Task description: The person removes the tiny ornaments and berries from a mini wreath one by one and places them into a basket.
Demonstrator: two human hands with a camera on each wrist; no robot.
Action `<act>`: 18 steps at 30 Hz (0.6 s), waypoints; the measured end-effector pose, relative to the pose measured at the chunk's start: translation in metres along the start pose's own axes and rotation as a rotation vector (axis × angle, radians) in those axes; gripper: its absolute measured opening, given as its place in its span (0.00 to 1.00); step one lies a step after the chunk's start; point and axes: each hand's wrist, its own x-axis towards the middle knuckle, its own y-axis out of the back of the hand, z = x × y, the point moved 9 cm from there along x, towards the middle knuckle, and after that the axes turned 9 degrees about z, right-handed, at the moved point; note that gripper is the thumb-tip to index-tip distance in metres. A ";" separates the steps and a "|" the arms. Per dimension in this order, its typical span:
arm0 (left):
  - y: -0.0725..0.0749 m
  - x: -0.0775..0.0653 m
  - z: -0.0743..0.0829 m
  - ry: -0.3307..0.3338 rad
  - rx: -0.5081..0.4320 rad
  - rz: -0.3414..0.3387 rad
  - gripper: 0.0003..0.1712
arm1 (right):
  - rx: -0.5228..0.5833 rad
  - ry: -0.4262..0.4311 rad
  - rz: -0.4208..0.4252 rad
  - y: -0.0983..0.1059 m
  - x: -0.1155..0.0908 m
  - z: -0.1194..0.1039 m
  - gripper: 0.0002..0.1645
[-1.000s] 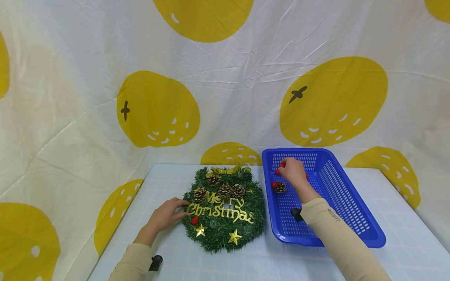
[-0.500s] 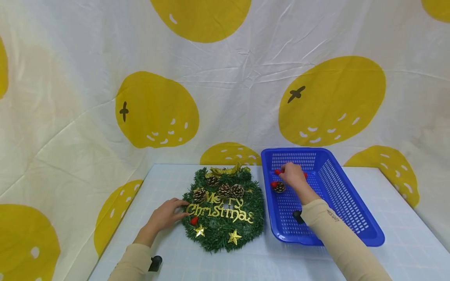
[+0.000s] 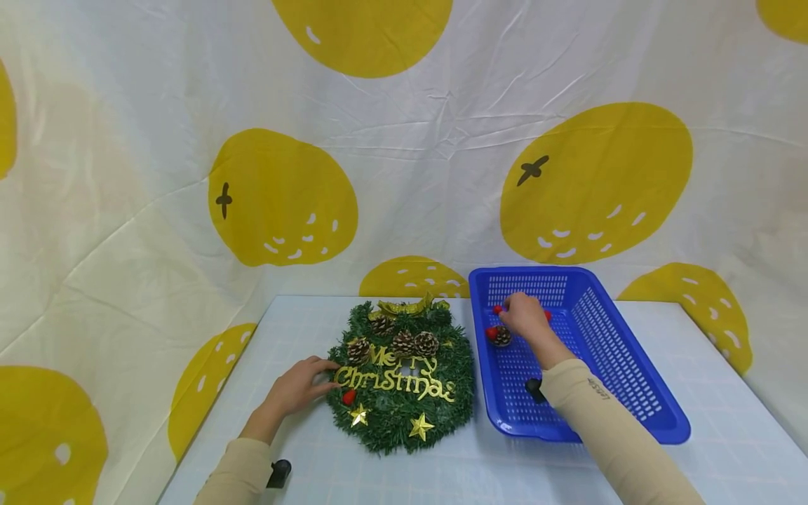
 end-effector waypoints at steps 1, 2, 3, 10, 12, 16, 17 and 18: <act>0.000 0.000 0.000 0.002 -0.001 -0.001 0.22 | 0.000 0.009 0.011 0.002 0.001 -0.002 0.08; 0.000 0.000 0.000 0.004 -0.003 -0.002 0.21 | 0.001 0.020 0.023 0.004 0.001 -0.004 0.09; 0.000 0.000 0.000 0.007 -0.004 -0.003 0.21 | 0.004 0.023 0.026 0.005 0.001 -0.006 0.10; 0.000 0.001 0.000 0.017 0.004 -0.010 0.21 | 0.036 0.053 0.024 0.013 -0.003 -0.033 0.26; 0.000 0.000 0.000 0.018 0.004 -0.009 0.21 | 0.057 0.057 0.023 0.016 -0.004 -0.042 0.27; 0.000 0.000 -0.001 0.019 0.001 -0.009 0.21 | 0.093 0.074 0.024 0.021 -0.008 -0.061 0.29; 0.000 0.000 -0.001 0.020 0.000 -0.008 0.21 | 0.099 0.079 0.024 0.022 -0.009 -0.065 0.29; 0.000 0.000 0.000 0.020 -0.001 -0.008 0.21 | 0.104 0.088 0.025 0.022 -0.010 -0.070 0.30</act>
